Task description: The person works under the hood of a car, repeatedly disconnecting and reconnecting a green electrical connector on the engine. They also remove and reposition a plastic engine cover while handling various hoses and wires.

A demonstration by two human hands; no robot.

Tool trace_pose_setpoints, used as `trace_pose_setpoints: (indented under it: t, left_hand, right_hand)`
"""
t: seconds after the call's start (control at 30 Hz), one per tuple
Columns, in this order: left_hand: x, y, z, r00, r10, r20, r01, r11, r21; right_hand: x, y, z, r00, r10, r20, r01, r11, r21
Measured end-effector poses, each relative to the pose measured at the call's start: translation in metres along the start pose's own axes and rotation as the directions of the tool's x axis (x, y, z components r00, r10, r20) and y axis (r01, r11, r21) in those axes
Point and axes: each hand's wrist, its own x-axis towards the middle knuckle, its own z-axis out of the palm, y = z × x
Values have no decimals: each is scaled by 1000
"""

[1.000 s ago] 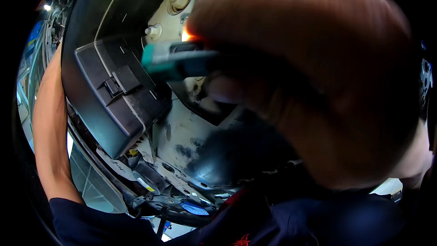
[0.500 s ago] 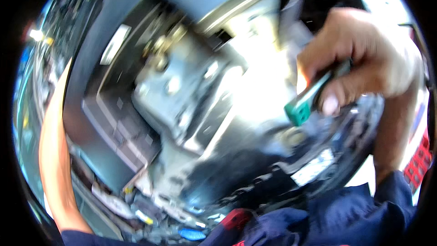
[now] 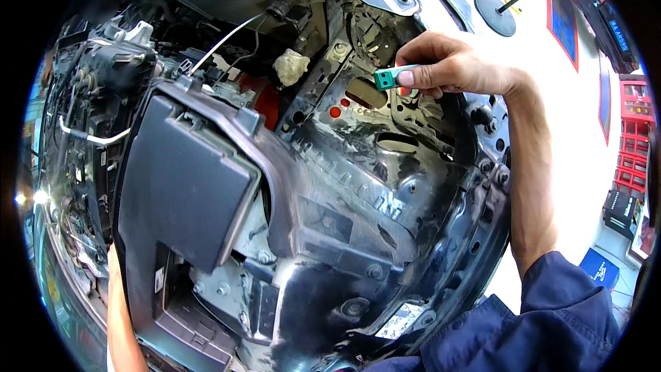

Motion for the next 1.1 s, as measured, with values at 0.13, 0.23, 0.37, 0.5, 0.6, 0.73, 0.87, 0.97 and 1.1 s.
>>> trace_pose_setpoints:
  t: [0.13, 0.23, 0.37, 0.5, 0.6, 0.73, 0.87, 0.97, 1.1]
  left_hand:
    - [4, 0, -4, 998, -27, 58, 31, 997, -68]
    - [8, 2, -6, 994, -43, 97, 54, 992, -114]
    - [9, 2, -7, 985, -65, 159, 93, 980, -175]
    - [12, 6, -14, 974, -76, 215, 129, 961, -243]
    - [11, 11, -21, 963, -85, 256, 163, 939, -302]
    - [10, 18, -28, 952, -81, 296, 184, 923, -339]
    - [4, 29, -42, 914, -115, 389, 274, 883, -381]
    - [1, 42, -56, 895, -101, 434, 289, 872, -394]
    - [14, -4, -2, 985, 121, -123, -143, 973, -184]
  right_hand:
    - [-2, -6, 1, 994, 72, -85, -67, 996, 53]
    - [-5, -2, -9, 990, 116, -75, -108, 989, 99]
    - [-1, -8, -13, 990, 136, -47, -126, 976, 176]
    - [-1, -14, -11, 981, 190, -48, -177, 965, 195]
    - [1, -16, -12, 980, 196, -33, -184, 958, 221]
    - [-2, -26, -10, 965, 260, -42, -251, 956, 150]
    - [3, -20, -12, 991, 129, 21, -130, 988, 83]
    - [0, -23, -12, 978, 208, 31, -210, 962, 176]
    - [-1, -22, -10, 968, 251, 12, -252, 965, 73]
